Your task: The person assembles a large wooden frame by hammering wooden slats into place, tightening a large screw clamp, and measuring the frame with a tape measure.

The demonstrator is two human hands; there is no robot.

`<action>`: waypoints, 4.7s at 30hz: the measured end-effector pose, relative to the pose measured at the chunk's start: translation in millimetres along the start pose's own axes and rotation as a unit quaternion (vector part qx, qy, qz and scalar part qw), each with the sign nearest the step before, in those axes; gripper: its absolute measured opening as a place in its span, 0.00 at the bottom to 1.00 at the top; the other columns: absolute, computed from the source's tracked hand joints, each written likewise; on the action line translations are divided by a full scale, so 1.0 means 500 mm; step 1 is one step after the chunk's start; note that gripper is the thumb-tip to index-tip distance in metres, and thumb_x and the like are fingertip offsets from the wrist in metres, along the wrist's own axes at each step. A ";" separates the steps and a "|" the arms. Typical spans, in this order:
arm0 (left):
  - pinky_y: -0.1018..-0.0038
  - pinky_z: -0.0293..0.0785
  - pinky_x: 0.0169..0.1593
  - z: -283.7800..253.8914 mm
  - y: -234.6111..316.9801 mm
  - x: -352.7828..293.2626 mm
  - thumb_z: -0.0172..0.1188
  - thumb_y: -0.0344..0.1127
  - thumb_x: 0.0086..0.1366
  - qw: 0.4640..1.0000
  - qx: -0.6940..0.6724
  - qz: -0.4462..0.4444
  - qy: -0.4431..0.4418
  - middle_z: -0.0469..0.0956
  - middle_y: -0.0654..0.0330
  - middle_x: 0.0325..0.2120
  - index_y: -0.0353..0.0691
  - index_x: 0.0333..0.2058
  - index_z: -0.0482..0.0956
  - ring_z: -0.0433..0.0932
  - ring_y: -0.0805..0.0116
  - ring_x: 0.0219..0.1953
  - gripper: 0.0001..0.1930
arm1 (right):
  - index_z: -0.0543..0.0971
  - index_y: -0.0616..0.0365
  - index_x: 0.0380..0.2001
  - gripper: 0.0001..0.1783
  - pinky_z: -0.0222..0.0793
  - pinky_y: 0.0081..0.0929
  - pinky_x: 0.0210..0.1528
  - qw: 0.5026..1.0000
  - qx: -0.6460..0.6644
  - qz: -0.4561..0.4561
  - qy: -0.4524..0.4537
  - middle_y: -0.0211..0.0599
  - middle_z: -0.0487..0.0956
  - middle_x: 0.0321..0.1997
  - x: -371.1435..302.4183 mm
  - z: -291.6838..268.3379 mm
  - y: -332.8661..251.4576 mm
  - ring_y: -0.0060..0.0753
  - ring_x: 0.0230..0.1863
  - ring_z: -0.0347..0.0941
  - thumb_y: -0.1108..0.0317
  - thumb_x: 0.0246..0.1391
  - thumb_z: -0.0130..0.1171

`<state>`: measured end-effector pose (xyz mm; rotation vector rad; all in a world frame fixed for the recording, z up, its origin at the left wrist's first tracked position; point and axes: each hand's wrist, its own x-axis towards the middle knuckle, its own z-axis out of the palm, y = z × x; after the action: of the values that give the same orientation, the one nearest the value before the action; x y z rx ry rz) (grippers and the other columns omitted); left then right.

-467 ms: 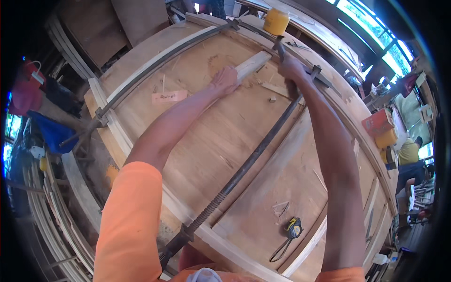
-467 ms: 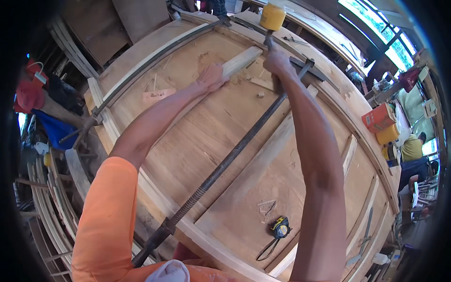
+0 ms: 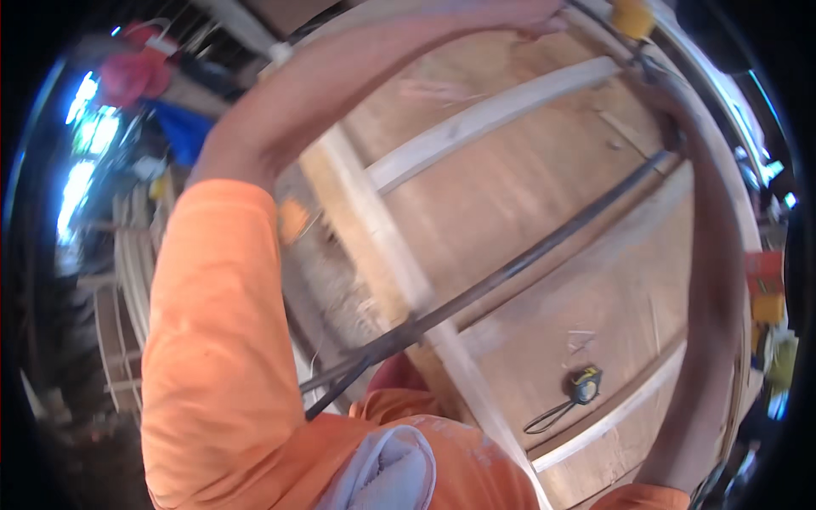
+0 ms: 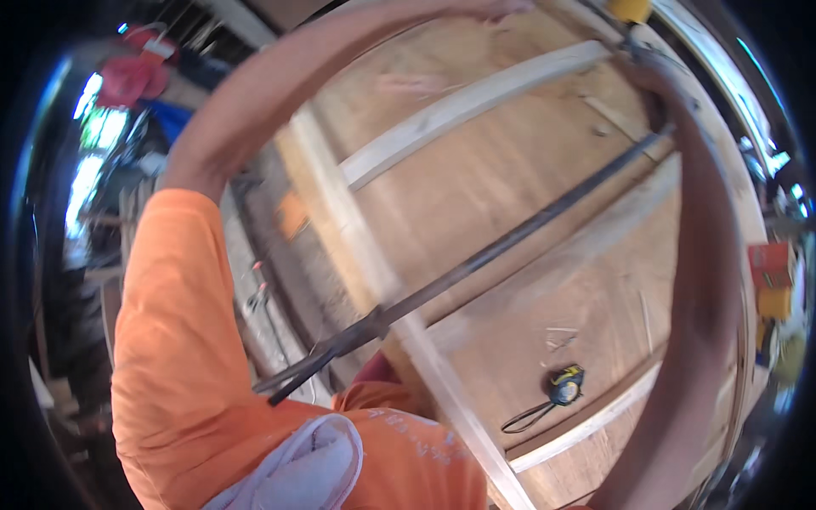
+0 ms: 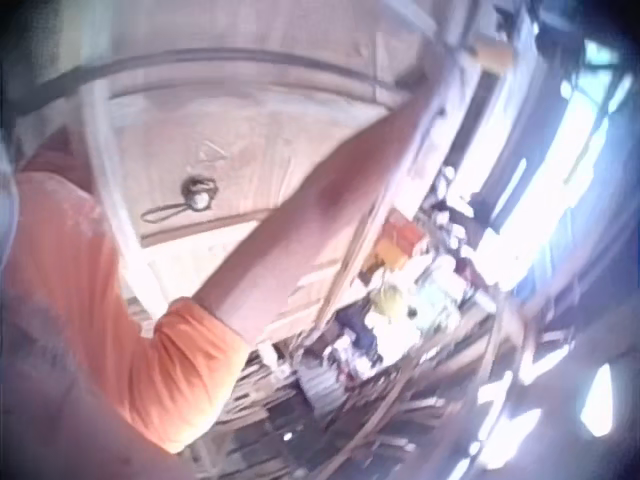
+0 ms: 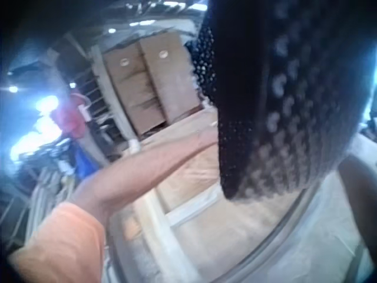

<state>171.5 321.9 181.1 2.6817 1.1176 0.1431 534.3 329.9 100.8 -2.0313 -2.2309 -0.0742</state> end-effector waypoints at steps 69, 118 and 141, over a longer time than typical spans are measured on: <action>0.49 0.81 0.52 0.346 -0.024 0.260 0.70 0.61 0.58 0.995 0.031 -0.073 0.060 0.83 0.30 0.44 0.24 0.45 0.82 0.84 0.34 0.48 0.37 | 0.70 0.58 0.65 0.22 0.71 0.25 0.22 0.805 0.502 0.301 0.098 0.30 0.73 0.30 -0.656 -0.129 -0.071 0.24 0.21 0.73 0.63 0.72 0.52; 0.52 0.81 0.55 0.345 -0.019 0.201 0.68 0.59 0.60 0.978 -0.017 -0.140 0.154 0.81 0.36 0.50 0.26 0.52 0.80 0.83 0.40 0.53 0.37 | 0.72 0.58 0.43 0.15 0.70 0.23 0.19 0.780 0.537 0.246 0.207 0.28 0.72 0.24 -0.608 -0.219 -0.154 0.22 0.17 0.72 0.56 0.73 0.55; 0.75 0.78 0.45 0.060 0.180 -0.932 0.58 0.37 0.78 0.895 -0.340 -0.285 0.042 0.82 0.60 0.37 0.29 0.56 0.77 0.81 0.75 0.37 0.17 | 0.78 0.63 0.52 0.23 0.67 0.20 0.15 0.788 0.532 0.302 0.067 0.26 0.75 0.26 -0.931 -0.123 -0.098 0.17 0.17 0.71 0.57 0.64 0.67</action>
<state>-89.2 -75.8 174.0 1.6829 1.4861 0.4504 530.8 -142.4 106.5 -1.7651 -0.9521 0.8536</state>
